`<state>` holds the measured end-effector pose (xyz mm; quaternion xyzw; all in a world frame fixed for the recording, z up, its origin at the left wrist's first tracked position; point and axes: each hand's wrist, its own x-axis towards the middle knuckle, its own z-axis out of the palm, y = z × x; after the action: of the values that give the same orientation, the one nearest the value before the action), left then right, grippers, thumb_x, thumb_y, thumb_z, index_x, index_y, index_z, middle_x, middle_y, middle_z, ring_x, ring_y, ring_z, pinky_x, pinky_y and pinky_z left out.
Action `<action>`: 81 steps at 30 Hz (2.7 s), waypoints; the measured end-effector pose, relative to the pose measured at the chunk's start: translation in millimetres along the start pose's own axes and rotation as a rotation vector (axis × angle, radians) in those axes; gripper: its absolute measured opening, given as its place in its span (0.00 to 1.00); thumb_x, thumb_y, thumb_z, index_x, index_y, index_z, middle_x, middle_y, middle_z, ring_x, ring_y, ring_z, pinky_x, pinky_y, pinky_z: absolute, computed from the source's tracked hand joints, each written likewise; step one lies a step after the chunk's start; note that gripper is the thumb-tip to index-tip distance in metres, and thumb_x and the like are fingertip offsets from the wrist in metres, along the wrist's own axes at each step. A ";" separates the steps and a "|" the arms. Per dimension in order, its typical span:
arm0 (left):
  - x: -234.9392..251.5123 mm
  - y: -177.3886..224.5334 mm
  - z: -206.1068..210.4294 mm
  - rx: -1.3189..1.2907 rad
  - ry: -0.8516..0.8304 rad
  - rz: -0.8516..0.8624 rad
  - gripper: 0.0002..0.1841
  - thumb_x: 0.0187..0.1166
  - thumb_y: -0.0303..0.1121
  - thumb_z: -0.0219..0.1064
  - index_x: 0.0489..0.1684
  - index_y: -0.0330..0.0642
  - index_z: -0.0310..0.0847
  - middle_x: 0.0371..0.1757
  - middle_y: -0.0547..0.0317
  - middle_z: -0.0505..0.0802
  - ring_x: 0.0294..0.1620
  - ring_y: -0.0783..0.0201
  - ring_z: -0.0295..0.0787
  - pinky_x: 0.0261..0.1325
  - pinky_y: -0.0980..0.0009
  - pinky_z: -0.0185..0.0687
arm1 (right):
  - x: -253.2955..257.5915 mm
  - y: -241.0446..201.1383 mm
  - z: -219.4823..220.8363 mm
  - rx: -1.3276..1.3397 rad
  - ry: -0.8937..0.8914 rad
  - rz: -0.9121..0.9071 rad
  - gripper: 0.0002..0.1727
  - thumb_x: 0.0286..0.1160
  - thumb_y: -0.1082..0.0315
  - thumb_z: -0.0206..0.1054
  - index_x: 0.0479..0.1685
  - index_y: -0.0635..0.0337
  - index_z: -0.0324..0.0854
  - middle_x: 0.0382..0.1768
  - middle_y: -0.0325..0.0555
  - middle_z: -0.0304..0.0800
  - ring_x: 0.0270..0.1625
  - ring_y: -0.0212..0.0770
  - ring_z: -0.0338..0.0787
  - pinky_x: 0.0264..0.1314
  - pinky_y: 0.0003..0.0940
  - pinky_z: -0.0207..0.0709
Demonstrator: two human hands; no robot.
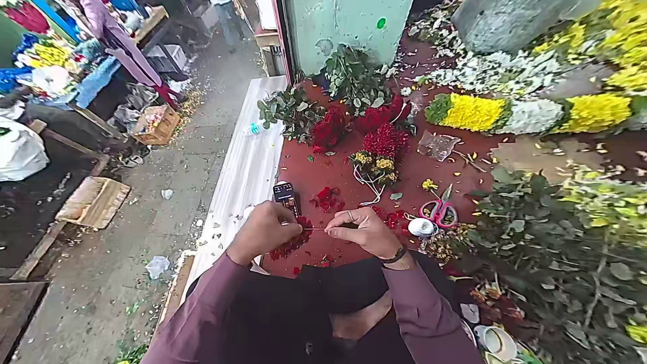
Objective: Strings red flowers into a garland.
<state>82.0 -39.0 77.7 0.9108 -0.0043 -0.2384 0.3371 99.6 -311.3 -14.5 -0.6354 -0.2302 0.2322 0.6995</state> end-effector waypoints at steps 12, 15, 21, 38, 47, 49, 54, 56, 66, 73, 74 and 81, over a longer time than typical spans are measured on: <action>-37.9 -52.0 38.3 -0.136 -0.027 0.034 0.11 0.68 0.49 0.76 0.27 0.54 0.94 0.34 0.68 0.92 0.43 0.68 0.87 0.47 0.58 0.83 | -205.1 -25.6 -93.4 -0.529 0.324 0.596 0.16 0.74 0.55 0.73 0.54 0.53 0.92 0.46 0.42 0.97 0.44 0.39 0.96 0.50 0.38 0.92; -35.7 -64.1 48.3 -0.139 0.016 0.011 0.11 0.67 0.51 0.76 0.26 0.57 0.93 0.34 0.69 0.91 0.42 0.68 0.86 0.46 0.58 0.82 | -131.0 -20.3 -76.5 -0.644 0.403 0.521 0.15 0.77 0.57 0.72 0.55 0.53 0.91 0.52 0.41 0.96 0.52 0.36 0.95 0.58 0.40 0.90; -41.9 -79.3 62.1 -0.154 -0.033 -0.044 0.10 0.66 0.51 0.76 0.24 0.59 0.93 0.31 0.72 0.89 0.44 0.68 0.85 0.48 0.57 0.80 | 34.2 102.7 -48.6 -0.781 0.202 0.537 0.08 0.77 0.67 0.71 0.49 0.47 0.93 0.47 0.44 0.96 0.46 0.47 0.94 0.51 0.60 0.87; -38.3 -80.2 64.9 -0.129 0.000 -0.030 0.11 0.67 0.52 0.73 0.23 0.60 0.93 0.28 0.74 0.86 0.42 0.69 0.82 0.45 0.61 0.77 | 59.3 166.6 -42.2 -0.626 0.505 0.722 0.10 0.74 0.58 0.72 0.41 0.54 0.90 0.33 0.48 0.95 0.33 0.50 0.92 0.36 0.57 0.83; -40.4 -78.8 58.1 -0.275 -0.061 -0.149 0.13 0.71 0.52 0.74 0.29 0.55 0.92 0.23 0.70 0.90 0.22 0.70 0.83 0.30 0.60 0.82 | 44.4 74.1 17.9 0.347 0.458 0.245 0.08 0.76 0.76 0.66 0.49 0.68 0.86 0.45 0.59 0.93 0.37 0.45 0.93 0.41 0.40 0.89; -40.2 -78.4 55.8 -0.302 -0.075 -0.171 0.13 0.73 0.51 0.73 0.31 0.55 0.93 0.23 0.68 0.91 0.21 0.69 0.86 0.30 0.60 0.86 | 33.7 57.5 33.2 0.357 0.398 0.170 0.11 0.78 0.74 0.63 0.51 0.69 0.87 0.48 0.60 0.92 0.38 0.46 0.93 0.42 0.40 0.89; -42.6 -79.1 58.3 -0.473 -0.061 -0.162 0.10 0.75 0.45 0.75 0.38 0.50 0.95 0.28 0.68 0.93 0.23 0.73 0.84 0.29 0.70 0.82 | 14.0 24.9 61.1 0.188 0.459 0.111 0.14 0.66 0.81 0.72 0.51 0.69 0.83 0.41 0.62 0.92 0.32 0.50 0.92 0.32 0.41 0.89; -44.0 -78.3 60.3 -0.559 -0.084 -0.161 0.11 0.76 0.42 0.75 0.45 0.47 0.94 0.31 0.65 0.94 0.25 0.73 0.86 0.29 0.72 0.83 | 7.6 18.5 69.4 0.116 0.500 0.144 0.22 0.60 0.82 0.76 0.57 0.67 0.82 0.41 0.60 0.93 0.34 0.52 0.93 0.32 0.42 0.90; -39.1 -64.5 70.9 -0.968 -0.061 -0.160 0.39 0.65 0.38 0.84 0.76 0.31 0.73 0.44 0.50 0.97 0.44 0.60 0.95 0.52 0.63 0.92 | -4.8 7.3 104.0 -0.529 0.265 0.010 0.34 0.66 0.72 0.71 0.79 0.50 0.74 0.47 0.32 0.92 0.44 0.29 0.90 0.49 0.32 0.90; -37.2 -63.1 73.1 -1.031 0.084 -0.192 0.30 0.66 0.21 0.77 0.71 0.29 0.77 0.42 0.48 0.96 0.41 0.60 0.94 0.49 0.64 0.91 | -2.4 7.0 102.8 -0.170 0.201 0.159 0.38 0.64 0.65 0.80 0.79 0.54 0.71 0.51 0.40 0.93 0.43 0.39 0.94 0.42 0.36 0.92; -36.2 -63.5 72.4 -1.050 0.098 -0.192 0.29 0.67 0.21 0.77 0.71 0.27 0.76 0.43 0.47 0.96 0.42 0.59 0.94 0.50 0.63 0.91 | -1.4 5.8 103.1 -0.104 0.207 0.221 0.36 0.62 0.64 0.82 0.75 0.56 0.75 0.50 0.41 0.94 0.42 0.40 0.95 0.41 0.37 0.93; -37.9 -64.5 74.0 -1.051 0.097 -0.192 0.28 0.68 0.23 0.76 0.71 0.27 0.77 0.44 0.49 0.96 0.42 0.60 0.92 0.50 0.65 0.88 | -2.1 17.0 115.5 0.113 0.361 0.229 0.08 0.72 0.76 0.73 0.46 0.69 0.90 0.35 0.51 0.95 0.28 0.40 0.91 0.28 0.31 0.86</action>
<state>6.2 -28.1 5.6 0.6257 0.2144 -0.1957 0.7241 26.1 -220.8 -21.4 -0.6485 -0.0143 0.2054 0.7328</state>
